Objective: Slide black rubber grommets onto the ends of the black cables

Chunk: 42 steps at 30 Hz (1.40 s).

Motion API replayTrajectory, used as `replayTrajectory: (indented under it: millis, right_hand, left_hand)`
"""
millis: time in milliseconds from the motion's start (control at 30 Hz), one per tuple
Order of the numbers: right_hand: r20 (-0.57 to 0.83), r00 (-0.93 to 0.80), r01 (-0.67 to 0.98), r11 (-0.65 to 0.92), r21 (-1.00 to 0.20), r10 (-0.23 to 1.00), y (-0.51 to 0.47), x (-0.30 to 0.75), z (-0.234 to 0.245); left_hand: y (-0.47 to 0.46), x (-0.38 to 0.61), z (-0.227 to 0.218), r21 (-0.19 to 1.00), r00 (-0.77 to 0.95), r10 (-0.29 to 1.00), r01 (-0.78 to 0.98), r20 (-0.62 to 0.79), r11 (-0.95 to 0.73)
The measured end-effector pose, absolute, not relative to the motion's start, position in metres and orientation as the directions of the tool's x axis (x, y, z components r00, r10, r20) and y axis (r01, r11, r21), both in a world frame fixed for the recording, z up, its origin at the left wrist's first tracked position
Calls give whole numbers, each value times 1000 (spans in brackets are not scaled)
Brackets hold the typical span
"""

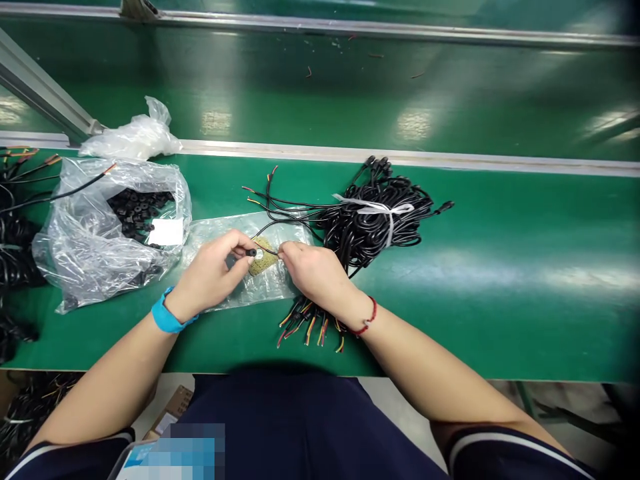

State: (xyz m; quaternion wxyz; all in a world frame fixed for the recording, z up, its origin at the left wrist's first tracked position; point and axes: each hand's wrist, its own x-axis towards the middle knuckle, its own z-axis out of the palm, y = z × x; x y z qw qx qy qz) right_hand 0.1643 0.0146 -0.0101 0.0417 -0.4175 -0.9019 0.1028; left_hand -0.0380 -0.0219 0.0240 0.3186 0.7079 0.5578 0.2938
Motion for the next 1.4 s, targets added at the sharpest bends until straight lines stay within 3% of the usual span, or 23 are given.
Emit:
replayTrajectory:
  millis: [167,267,367,500,800,1200,1400]
  right_hand:
    - [-63,-573,810,554,-191,817,14,158,-2]
    - [-39,-533,785,477,-395,845,16,162,5]
    - [37,-525,614,409,-675,850,17,171,9]
    - [162,-513,412,407,-815,843,16,179,9]
    - [208,-508,377,432,-819,836,16,179,7]
    - [183,-473,410,399,-820,862,16,178,7]
    - [192,-478,410,412,-814,857,16,178,7]
  left_hand:
    - [-19,-43,19,790,124,989,598,78,-137]
    - [-16,-45,14,847,34,997,527,66,-73]
    - [-14,-43,12,927,-32,999,375,7,6]
    - [-13,-40,10,980,-13,990,139,-141,142]
    - [-14,-39,13,973,52,972,-3,-228,229]
    - [-16,-44,15,992,116,989,96,-97,86]
    - [-14,-44,17,963,142,989,260,29,-65]
